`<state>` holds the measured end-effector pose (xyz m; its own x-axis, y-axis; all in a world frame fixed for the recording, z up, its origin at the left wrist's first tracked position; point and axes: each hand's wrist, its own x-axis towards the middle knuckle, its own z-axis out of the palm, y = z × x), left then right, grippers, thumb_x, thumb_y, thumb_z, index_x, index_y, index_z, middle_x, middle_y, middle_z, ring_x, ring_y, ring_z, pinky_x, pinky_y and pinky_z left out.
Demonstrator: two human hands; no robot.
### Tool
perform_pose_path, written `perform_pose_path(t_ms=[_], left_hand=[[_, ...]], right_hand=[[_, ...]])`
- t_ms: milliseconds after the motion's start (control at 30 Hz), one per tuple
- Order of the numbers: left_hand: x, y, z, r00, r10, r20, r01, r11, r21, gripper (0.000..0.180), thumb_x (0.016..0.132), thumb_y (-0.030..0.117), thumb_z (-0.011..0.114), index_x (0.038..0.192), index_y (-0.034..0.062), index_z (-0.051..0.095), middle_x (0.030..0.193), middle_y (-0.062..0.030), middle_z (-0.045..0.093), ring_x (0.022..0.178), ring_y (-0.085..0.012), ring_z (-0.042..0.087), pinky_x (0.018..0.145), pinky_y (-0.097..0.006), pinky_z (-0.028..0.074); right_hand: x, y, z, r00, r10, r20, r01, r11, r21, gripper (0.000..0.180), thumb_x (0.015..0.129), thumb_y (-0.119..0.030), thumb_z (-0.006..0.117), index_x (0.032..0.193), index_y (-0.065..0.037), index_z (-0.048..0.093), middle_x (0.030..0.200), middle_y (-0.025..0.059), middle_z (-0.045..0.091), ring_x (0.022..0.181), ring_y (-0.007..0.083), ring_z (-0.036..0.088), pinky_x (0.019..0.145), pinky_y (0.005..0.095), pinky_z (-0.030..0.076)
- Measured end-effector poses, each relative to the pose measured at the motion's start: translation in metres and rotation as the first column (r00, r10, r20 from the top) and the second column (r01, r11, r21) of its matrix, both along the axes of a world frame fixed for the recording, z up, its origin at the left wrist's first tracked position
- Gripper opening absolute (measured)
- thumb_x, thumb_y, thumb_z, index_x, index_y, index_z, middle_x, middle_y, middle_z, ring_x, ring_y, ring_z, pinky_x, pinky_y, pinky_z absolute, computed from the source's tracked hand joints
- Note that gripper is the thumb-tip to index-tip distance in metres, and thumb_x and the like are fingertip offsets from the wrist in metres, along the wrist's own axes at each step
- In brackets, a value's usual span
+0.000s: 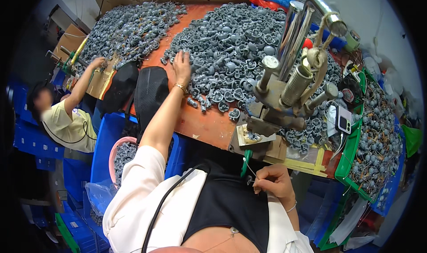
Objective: Assemble small components using a manual press machine in a factory setting.
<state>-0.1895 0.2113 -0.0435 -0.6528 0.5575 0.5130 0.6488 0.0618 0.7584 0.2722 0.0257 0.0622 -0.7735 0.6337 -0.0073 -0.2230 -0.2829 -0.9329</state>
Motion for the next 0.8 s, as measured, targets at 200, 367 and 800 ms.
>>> perform_pose_path(t_ms=[200,367,800], left_hand=[[0.036,-0.003,0.017,0.953,-0.284,-0.104,0.288,0.957,0.026,0.059,0.094,0.045,0.045,0.139,0.0068,0.039,0.147,-0.0222,0.028,0.136,-0.0364,0.025,0.111,-0.044,0.018],[-0.021,0.002,0.056,0.899,0.148,-0.413,-0.116,0.988,0.102,0.046,0.090,0.042,0.052,0.119,0.0068,0.058,0.124,-0.0212,0.055,0.116,-0.0347,0.049,0.099,-0.044,0.034],[-0.108,0.051,0.022,0.898,0.439,-0.023,-0.339,0.658,-0.672,0.055,0.080,0.057,0.054,0.124,0.0243,0.060,0.131,-0.0093,0.054,0.126,-0.0336,0.042,0.107,-0.055,0.021]], right_hand=[[-0.007,-0.015,0.004,1.000,0.008,0.003,-0.008,0.999,0.039,0.009,0.077,0.002,0.063,0.070,0.006,0.062,0.063,0.0118,0.061,0.052,0.0154,0.058,0.049,0.0253,0.047],[-0.014,-0.023,0.008,1.000,-0.014,0.021,0.013,0.999,0.033,0.006,0.078,0.001,0.063,0.073,0.006,0.063,0.066,0.0123,0.062,0.053,0.0151,0.059,0.048,0.0234,0.044],[-0.030,-0.021,0.011,0.968,-0.168,0.185,0.166,0.986,0.025,0.014,0.075,-0.005,0.061,0.067,0.007,0.059,0.058,0.0115,0.057,0.048,0.0162,0.053,0.045,0.0272,0.043]])
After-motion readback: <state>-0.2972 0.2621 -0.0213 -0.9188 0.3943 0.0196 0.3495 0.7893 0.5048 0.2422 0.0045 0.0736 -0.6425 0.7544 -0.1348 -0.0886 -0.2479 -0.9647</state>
